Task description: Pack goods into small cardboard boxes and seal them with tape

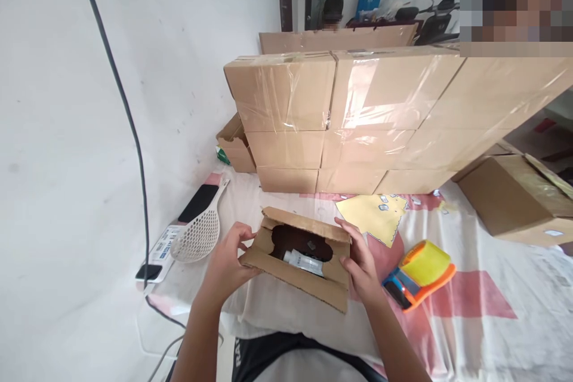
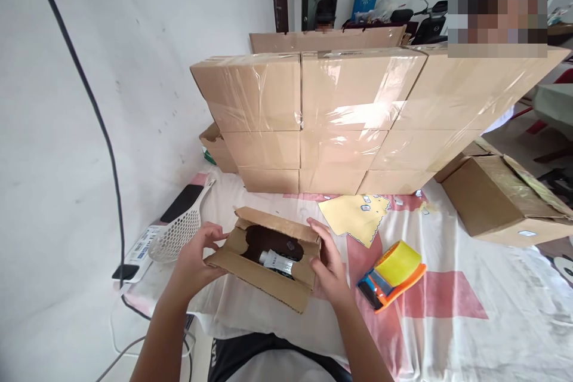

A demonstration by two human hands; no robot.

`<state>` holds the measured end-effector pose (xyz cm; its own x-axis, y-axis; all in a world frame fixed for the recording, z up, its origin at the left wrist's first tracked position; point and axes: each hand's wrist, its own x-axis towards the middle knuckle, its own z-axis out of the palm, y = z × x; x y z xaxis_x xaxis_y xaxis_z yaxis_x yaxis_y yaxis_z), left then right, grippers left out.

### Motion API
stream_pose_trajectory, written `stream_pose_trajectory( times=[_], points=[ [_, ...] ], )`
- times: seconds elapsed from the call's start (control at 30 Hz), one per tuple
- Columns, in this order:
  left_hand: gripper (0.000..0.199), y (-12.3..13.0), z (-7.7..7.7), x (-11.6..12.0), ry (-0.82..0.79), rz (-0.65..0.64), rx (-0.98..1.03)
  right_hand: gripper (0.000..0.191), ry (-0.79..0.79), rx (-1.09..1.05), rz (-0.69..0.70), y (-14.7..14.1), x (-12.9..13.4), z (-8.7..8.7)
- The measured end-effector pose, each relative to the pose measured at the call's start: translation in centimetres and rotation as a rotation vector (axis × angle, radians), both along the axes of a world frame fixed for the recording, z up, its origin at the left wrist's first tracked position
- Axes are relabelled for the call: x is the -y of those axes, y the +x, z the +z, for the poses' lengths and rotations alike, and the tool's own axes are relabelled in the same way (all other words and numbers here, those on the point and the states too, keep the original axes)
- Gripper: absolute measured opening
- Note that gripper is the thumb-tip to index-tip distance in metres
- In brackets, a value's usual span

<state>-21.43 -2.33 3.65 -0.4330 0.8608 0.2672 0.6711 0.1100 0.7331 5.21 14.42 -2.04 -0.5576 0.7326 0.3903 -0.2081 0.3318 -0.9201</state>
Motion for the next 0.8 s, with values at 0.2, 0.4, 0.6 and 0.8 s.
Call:
stream_pose_trajectory(
  times=[0.2, 0.4, 0.6, 0.8],
  points=[
    [0.044, -0.3, 0.2, -2.3, -0.244, 0.154, 0.096, 0.031, 0.049, 0.072, 0.076, 0.7, -0.7, -0.1],
    [0.034, 2.8, 0.1, -2.8, 0.017, 0.003, -0.338, 0.038, 0.195, 0.162, -0.168, 2.3, 0.5, 1.7],
    [0.067, 6.1, -1.3, -1.2, 0.042, -0.212, -0.648, 0.026, 0.135, -0.046, -1.104, 9.2, -0.3, 2.6],
    [0.064, 5.2, -2.6, -3.2, 0.07, -0.164, -0.634, 0.036, -0.384, -0.076, -1.084, 13.4, -4.4, 0.3]
  ],
)
